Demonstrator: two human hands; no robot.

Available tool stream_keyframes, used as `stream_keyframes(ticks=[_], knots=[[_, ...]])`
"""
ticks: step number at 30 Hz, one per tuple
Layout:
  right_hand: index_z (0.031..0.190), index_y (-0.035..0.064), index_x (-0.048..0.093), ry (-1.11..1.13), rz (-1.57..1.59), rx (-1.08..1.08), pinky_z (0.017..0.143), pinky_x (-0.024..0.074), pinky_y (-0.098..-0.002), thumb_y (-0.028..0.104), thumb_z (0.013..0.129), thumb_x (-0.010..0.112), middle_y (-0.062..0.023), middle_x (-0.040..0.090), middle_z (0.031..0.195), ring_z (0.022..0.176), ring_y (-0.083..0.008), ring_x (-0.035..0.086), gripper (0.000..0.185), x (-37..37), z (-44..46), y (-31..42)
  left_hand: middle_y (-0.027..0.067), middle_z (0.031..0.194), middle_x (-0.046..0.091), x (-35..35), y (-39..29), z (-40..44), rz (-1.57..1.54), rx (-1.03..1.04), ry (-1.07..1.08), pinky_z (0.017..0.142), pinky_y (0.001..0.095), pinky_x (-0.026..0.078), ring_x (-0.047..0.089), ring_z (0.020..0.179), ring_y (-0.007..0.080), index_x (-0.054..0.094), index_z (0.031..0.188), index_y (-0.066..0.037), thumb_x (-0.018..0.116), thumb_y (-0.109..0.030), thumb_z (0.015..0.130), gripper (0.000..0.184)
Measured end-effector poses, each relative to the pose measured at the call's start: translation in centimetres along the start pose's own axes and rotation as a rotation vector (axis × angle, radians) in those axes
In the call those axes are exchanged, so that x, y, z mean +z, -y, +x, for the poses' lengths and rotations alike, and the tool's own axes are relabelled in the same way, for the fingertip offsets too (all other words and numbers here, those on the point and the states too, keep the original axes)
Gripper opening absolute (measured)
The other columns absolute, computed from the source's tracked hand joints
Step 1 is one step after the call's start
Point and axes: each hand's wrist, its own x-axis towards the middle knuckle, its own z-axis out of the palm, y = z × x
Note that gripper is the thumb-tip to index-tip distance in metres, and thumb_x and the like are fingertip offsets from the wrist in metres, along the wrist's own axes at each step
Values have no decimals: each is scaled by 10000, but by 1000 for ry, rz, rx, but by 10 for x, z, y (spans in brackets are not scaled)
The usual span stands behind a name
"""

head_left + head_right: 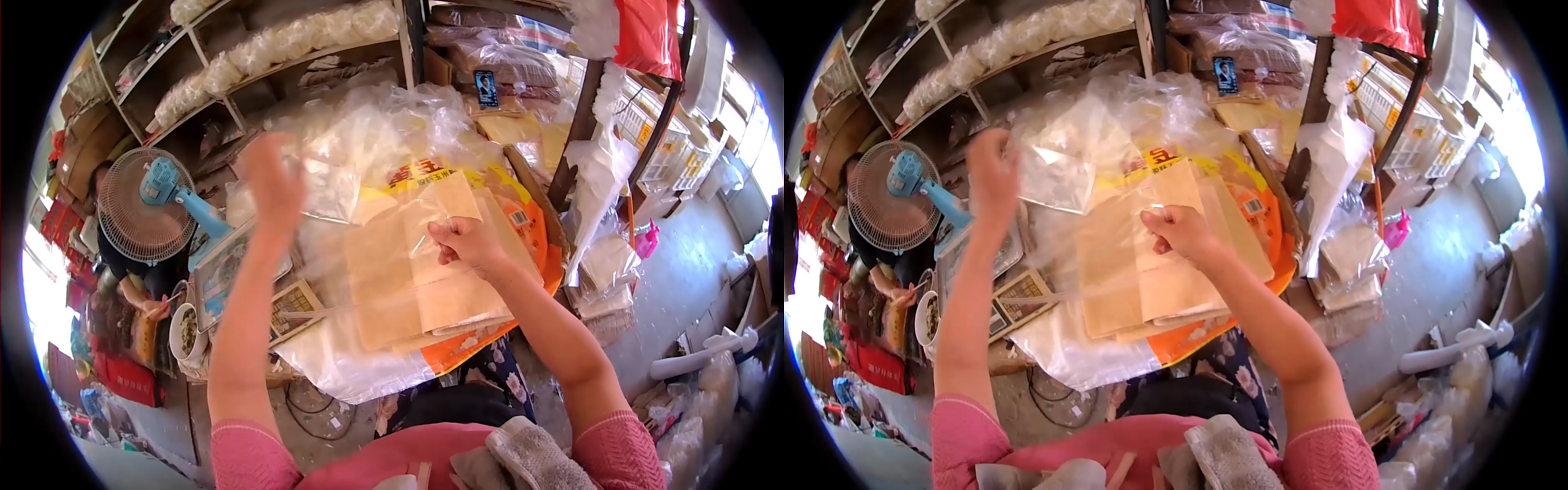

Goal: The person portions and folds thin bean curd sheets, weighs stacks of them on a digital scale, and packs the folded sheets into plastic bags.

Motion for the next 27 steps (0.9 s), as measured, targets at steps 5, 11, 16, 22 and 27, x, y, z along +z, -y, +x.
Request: stream_keyframes(ticks=[5, 11, 16, 22, 27], knots=[[701, 38, 522, -89, -194, -34, 497, 443, -251, 388, 853, 613, -26, 533, 609, 515, -98, 529, 392, 2, 5, -16, 161, 980, 576, 31, -78, -97, -242, 308, 542, 836, 394, 433, 546, 944, 330, 539, 1013, -38, 642, -170, 767, 298], [796, 10, 546, -202, -388, -94, 563, 464, -292, 374, 842, 606, -99, 597, 693, 611, -174, 597, 372, -8, -13, -13, 130, 750, 624, 65, -73, -143, -191, 162, 540, 638, 391, 489, 610, 694, 305, 572, 939, -31, 546, -39, 744, 197], [1162, 0, 484, -747, -935, -767, 686, 474, -356, 301, 855, 580, -158, 619, 844, 784, -284, 611, 440, -35, -21, -65, 192, 1109, 588, 104, -95, -172, -435, 13, 402, 906, 375, 449, 552, 1064, 328, 566, 1156, -69, 539, -84, 830, 328], [1303, 14, 395, -548, -447, -58, 810, 440, -335, 271, 889, 553, -173, 590, 989, 947, -255, 571, 513, -64, -47, -97, 116, 1437, 304, 150, -132, -198, -538, -224, 538, 1094, 432, 194, 135, 1347, 385, 579, 1204, -168, 515, -175, 888, 322], [1281, 2, 435, -547, 54, -130, 865, 407, -266, 209, 913, 535, -85, 555, 1130, 1037, -156, 520, 433, -86, -48, -125, 117, 1384, 387, 144, -154, -197, -499, -193, 495, 1038, 471, 294, 235, 1305, 419, 628, 1125, -148, 557, -163, 850, 285]])
